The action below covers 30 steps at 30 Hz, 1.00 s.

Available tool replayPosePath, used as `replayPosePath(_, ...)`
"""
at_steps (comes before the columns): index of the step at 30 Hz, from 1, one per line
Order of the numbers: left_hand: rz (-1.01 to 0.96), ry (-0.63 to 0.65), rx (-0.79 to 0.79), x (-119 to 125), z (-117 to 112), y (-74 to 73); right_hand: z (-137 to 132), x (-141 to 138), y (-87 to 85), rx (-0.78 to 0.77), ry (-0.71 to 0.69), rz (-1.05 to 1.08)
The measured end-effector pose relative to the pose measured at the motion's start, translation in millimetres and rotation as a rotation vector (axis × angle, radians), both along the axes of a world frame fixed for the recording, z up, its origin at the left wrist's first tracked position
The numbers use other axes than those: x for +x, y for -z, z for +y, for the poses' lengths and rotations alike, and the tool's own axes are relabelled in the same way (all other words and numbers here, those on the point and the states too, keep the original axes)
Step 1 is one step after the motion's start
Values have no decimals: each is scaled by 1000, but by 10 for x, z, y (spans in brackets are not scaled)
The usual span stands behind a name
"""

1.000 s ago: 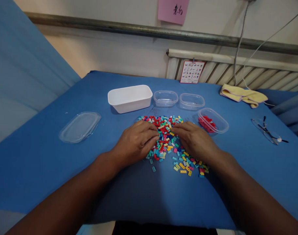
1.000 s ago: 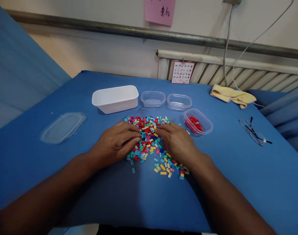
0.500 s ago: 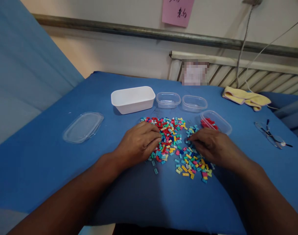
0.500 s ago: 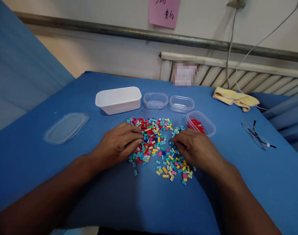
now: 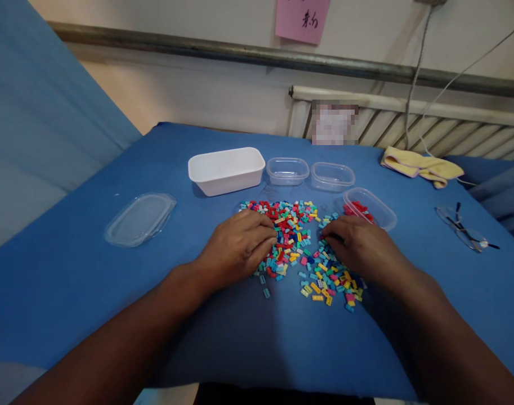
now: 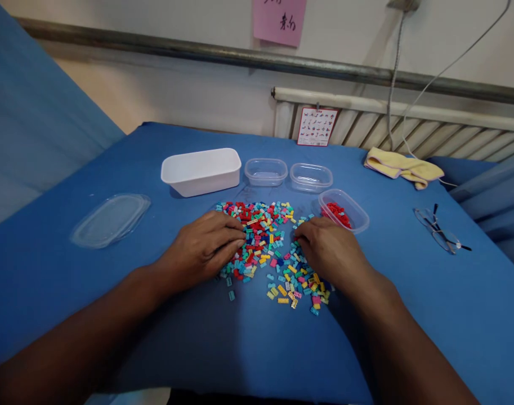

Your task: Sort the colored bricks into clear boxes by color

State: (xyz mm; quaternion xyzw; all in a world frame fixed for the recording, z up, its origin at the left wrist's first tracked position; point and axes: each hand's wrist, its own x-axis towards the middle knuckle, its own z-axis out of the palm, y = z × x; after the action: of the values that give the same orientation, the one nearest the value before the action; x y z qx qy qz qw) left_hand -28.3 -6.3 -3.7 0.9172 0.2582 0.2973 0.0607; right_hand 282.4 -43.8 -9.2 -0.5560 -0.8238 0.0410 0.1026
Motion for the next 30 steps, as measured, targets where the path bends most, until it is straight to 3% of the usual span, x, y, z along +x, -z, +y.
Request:
replayPosePath(11,-12,10,-6,0,1,-4,36,-28,-32,-28,-95,-113)
replayPosePath(18,-2,1,6,1,-17,-9,90,-274,-9,17,-178,126)
replayPosePath(22,-12,0,2,-4,-20,-12,117,-412,20,-24,-138,97)
replayPosePath(30,-10,-13,-26,-11,-23,10,90,-413,-25,-70,-95,14)
